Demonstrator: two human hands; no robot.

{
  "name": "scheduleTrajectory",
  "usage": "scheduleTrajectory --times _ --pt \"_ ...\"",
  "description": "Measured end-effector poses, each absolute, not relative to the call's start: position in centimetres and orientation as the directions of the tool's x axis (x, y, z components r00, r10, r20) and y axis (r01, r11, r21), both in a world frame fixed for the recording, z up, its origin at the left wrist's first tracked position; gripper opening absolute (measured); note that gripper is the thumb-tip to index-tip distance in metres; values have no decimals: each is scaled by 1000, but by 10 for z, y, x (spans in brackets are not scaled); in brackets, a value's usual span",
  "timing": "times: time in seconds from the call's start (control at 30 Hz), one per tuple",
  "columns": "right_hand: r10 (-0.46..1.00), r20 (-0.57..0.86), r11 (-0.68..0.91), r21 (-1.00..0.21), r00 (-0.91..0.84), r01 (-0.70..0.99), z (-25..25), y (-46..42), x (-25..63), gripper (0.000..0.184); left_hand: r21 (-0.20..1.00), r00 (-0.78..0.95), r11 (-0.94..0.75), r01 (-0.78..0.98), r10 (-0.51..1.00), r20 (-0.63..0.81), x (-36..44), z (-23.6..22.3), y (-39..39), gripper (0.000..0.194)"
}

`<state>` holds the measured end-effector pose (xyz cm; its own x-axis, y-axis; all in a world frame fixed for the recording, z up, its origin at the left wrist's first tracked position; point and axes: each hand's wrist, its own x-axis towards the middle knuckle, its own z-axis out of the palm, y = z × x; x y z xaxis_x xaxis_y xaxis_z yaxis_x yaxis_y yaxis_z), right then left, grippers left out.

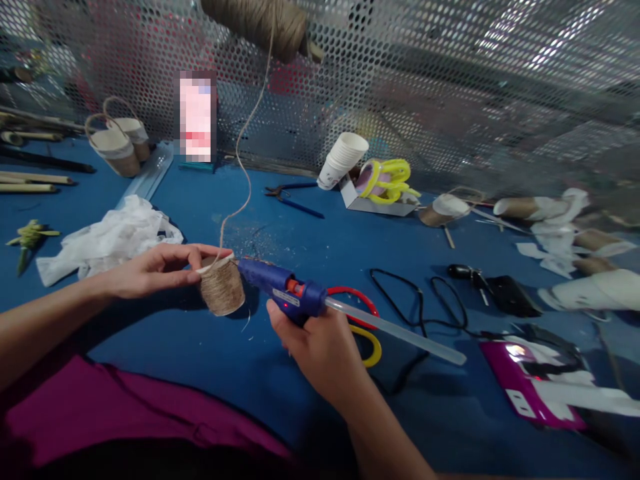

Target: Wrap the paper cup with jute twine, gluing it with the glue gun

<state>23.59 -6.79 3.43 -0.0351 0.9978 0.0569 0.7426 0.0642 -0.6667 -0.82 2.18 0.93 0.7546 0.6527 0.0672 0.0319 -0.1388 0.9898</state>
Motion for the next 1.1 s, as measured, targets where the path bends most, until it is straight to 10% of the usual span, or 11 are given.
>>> scheduleTrajectory --times 1.1 --pt "990 110 141 -628 -92 765 39 -70 233 38 991 746 -127 30 663 63 -7 11 20 20"
